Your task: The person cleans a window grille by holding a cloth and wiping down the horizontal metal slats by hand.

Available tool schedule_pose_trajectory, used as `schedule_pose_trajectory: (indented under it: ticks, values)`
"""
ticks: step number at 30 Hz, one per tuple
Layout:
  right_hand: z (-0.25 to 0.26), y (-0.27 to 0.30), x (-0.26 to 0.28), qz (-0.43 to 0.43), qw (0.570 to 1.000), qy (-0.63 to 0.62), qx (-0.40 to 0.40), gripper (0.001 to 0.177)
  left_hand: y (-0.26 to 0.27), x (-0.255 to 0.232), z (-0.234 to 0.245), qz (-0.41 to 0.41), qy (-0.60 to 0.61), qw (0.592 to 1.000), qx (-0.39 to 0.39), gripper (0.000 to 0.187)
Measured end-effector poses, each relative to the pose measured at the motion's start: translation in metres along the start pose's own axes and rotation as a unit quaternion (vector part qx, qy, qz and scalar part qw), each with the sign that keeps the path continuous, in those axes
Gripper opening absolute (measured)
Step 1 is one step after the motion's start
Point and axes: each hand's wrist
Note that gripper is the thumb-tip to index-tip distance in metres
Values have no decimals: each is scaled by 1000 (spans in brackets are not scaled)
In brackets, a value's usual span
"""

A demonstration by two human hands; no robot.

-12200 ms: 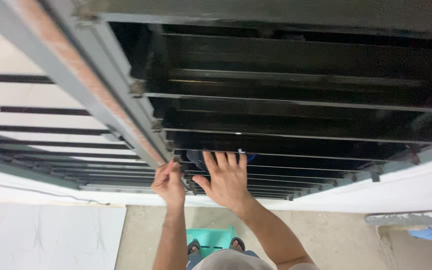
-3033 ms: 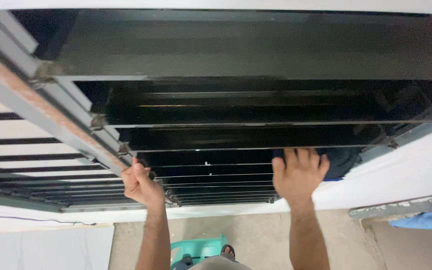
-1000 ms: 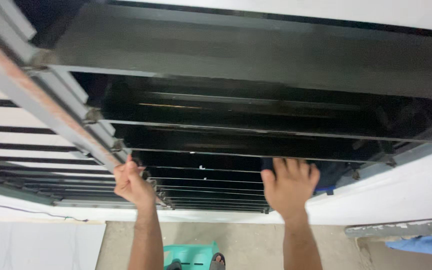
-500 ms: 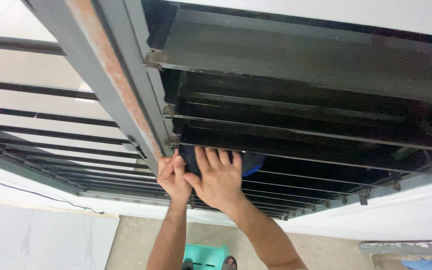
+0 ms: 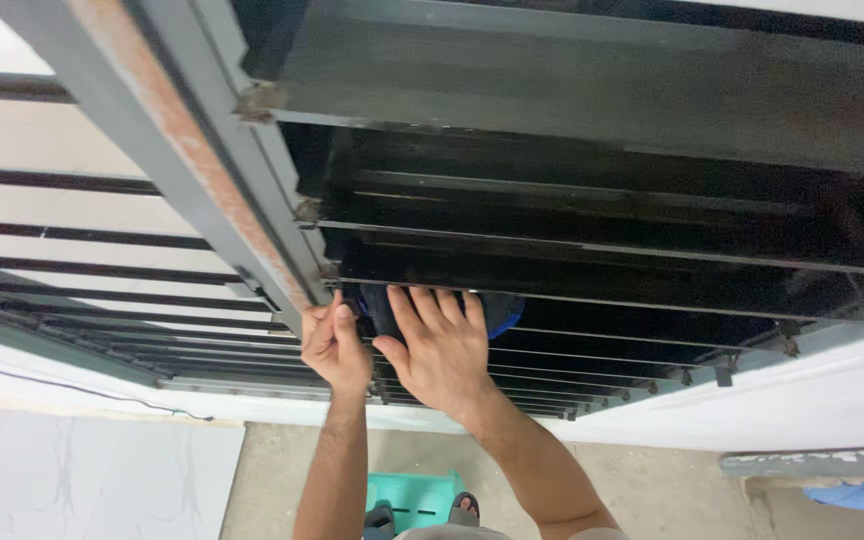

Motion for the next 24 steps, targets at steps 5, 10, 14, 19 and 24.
schedule_pose_trajectory:
  ticks: [5, 10, 14, 19, 24]
  values:
    - [19, 15, -36, -19, 999, 32, -29, 60, 0, 5, -2, -21, -52, 998, -16, 24]
    - [41, 31, -80, -32, 994, 70, -74, 55, 2, 11, -1, -48, -74, 996, -22, 24]
    - [58, 48, -118, -63, 988, 114, -78, 53, 5, 16, -1, -1, -32, 998, -54, 25]
    - [77, 74, -180, -108, 976, 159, -98, 46, 6, 18, -4, -8, -22, 997, -71, 27]
    - [95, 97, -230, -172, 964, 182, -90, 47, 5, 0, -9, 85, 25, 991, -104, 30]
Point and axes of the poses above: each hand's wrist, its own y-axis away from the middle knuckle, its own z-axis out of the back of the hand, x = y × z, and after that the axes turned 9 degrees about -z, right-handed
